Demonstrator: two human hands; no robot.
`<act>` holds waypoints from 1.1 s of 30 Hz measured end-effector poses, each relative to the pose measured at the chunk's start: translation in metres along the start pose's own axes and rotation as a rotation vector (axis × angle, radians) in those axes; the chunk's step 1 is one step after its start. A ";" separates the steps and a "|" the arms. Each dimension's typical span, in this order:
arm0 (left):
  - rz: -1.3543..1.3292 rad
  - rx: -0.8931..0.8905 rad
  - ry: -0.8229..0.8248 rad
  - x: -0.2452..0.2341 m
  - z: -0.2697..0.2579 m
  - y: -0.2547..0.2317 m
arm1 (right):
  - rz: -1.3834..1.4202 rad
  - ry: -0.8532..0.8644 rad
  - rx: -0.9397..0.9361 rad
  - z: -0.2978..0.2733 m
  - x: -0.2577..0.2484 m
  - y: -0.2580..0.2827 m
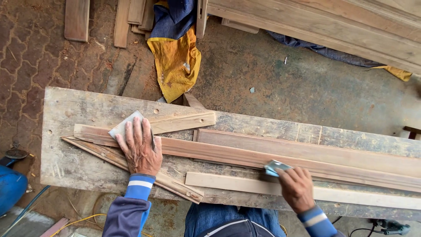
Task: The person is sanding long wooden trim pieces using sandpaper.
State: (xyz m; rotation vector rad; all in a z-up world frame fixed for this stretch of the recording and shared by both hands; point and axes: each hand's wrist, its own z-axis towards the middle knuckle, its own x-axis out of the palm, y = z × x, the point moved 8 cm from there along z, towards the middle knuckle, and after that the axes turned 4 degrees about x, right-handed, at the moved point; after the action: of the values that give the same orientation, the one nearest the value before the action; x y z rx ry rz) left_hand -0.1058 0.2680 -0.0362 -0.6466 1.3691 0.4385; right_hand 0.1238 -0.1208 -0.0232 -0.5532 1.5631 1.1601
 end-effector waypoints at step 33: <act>-0.015 0.014 -0.042 0.004 0.000 0.001 | -0.005 0.107 -0.188 0.101 0.039 0.125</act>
State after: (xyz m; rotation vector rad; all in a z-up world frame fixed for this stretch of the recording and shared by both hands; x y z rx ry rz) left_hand -0.1056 0.2684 -0.0398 -0.6324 1.3256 0.4282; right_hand 0.0557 0.0287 -0.0068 -0.7537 1.5504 1.2999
